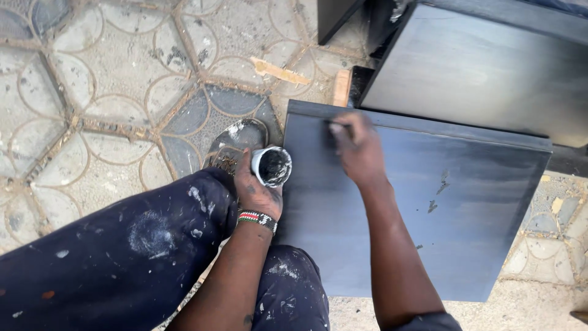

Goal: The person uses a putty knife to scoop a dark filler from a small container and applies it to gaps and holes on a black wooden board. The person repeatedly scoops the filler and spreads it into the seams and a circular hole on the board's edge.

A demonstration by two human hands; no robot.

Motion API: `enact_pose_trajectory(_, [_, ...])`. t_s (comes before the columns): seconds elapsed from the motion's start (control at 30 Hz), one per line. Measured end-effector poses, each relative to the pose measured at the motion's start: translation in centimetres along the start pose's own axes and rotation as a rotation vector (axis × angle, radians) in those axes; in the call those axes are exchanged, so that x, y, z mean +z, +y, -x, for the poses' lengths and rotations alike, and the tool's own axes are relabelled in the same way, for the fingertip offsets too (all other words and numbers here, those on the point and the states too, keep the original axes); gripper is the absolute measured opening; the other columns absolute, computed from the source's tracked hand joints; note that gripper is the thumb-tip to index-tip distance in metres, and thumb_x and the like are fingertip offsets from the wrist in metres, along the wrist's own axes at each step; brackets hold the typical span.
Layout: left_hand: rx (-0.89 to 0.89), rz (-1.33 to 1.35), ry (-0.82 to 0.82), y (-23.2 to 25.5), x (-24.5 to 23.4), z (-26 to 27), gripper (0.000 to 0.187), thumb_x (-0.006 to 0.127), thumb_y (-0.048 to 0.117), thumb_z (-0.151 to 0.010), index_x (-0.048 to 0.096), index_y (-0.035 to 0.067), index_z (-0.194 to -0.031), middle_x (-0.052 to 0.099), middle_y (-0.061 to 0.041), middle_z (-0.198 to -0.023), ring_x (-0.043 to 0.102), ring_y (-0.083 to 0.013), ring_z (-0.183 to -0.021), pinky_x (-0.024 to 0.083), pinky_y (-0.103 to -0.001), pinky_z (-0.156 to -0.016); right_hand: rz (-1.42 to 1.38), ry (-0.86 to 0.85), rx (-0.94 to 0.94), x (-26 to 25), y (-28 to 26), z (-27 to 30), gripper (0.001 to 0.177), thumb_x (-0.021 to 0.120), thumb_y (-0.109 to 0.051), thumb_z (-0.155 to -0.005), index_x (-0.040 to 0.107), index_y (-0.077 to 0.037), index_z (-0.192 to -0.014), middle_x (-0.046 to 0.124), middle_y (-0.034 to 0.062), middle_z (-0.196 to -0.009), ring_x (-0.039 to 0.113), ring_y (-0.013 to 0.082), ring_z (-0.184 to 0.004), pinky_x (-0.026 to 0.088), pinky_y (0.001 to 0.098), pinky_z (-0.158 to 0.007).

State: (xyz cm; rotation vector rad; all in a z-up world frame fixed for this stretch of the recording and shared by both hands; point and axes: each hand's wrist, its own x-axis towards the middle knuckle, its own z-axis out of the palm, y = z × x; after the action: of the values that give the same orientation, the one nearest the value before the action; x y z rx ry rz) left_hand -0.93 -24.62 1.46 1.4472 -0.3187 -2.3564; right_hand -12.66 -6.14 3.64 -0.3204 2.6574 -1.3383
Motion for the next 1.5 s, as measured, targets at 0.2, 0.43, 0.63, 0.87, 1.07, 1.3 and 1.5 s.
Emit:
enact_pose_trajectory(0.2, [-0.026,-0.064,-0.070,-1.2,0.8,-0.3,0.033,0.070,0.034,-0.114,0.082,0.007,-0.128,0.085,-0.014,-0.121,0.084,-0.0246,-0.114,0.074,-0.041,-0.096,0.321,0.085,-0.110,1.0,2.5,5.9,0.010,0.076,-0.019,-0.122,0.085,-0.017,-0.125,0.075,0.0039,-0.121,0.083,0.0420,-0.104,0.072,0.0528,-0.077])
enact_pose_trajectory(0.43, [-0.099,-0.056,-0.080,-1.6,0.3,-1.2,0.033,0.071,0.036,-0.114,0.082,0.009,-0.130,0.086,-0.011,-0.122,0.083,-0.0226,-0.110,0.074,-0.040,-0.092,0.640,0.296,-0.608,4.0,6.5,4.1,0.008,0.086,-0.019,-0.116,0.091,-0.018,-0.110,0.072,0.0016,-0.110,0.083,0.0295,-0.099,0.069,0.0408,-0.071])
enact_pose_trajectory(0.63, [-0.085,-0.107,-0.083,-2.3,0.0,-1.5,0.031,0.072,0.037,-0.113,0.082,0.011,-0.126,0.083,-0.009,-0.114,0.080,-0.0213,-0.104,0.075,-0.040,-0.091,0.797,0.222,-0.764,2.7,4.2,4.9,0.014,0.078,-0.007,-0.112,0.090,-0.013,-0.112,0.074,0.0076,-0.111,0.075,0.0313,-0.097,0.063,0.0432,-0.078])
enact_pose_trajectory(0.87, [-0.126,-0.075,-0.087,-1.8,0.1,-1.3,0.029,0.073,0.037,-0.111,0.082,0.013,-0.124,0.081,-0.008,-0.106,0.081,-0.0214,-0.098,0.077,-0.042,-0.086,0.749,0.128,-0.662,2.8,4.7,5.9,0.013,0.082,-0.003,-0.109,0.090,-0.011,-0.114,0.075,0.0066,-0.114,0.077,0.0305,-0.105,0.065,0.0434,-0.090])
enact_pose_trajectory(1.07, [-0.142,-0.057,-0.100,-1.9,0.3,-1.2,0.027,0.074,0.036,-0.111,0.081,0.013,-0.124,0.080,-0.007,-0.105,0.081,-0.0214,-0.095,0.077,-0.041,-0.084,0.757,0.123,-0.668,4.5,7.3,9.7,0.013,0.084,-0.005,-0.102,0.091,-0.013,-0.109,0.074,0.0085,-0.108,0.075,0.0356,-0.101,0.063,0.0506,-0.089])
enact_pose_trajectory(1.3, [-0.124,-0.154,-0.066,-1.6,1.1,-0.5,0.032,0.076,0.038,-0.108,0.080,0.015,-0.131,0.076,-0.006,-0.114,0.078,-0.0216,-0.104,0.076,-0.042,-0.091,0.817,0.028,-0.631,5.2,3.6,15.3,0.012,0.085,-0.006,-0.098,0.091,-0.016,-0.100,0.074,0.0063,-0.110,0.074,0.0329,-0.105,0.059,0.0479,-0.096])
enact_pose_trajectory(1.5, [-0.088,-0.246,-0.034,-2.0,0.9,-0.7,0.041,0.078,0.041,-0.105,0.079,0.018,-0.138,0.072,-0.006,-0.124,0.075,-0.0234,-0.114,0.073,-0.048,-0.096,0.404,0.109,-0.315,5.2,3.2,14.5,0.011,0.080,-0.017,-0.116,0.088,-0.013,-0.121,0.075,0.0072,-0.113,0.077,0.0372,-0.109,0.065,0.0475,-0.095])
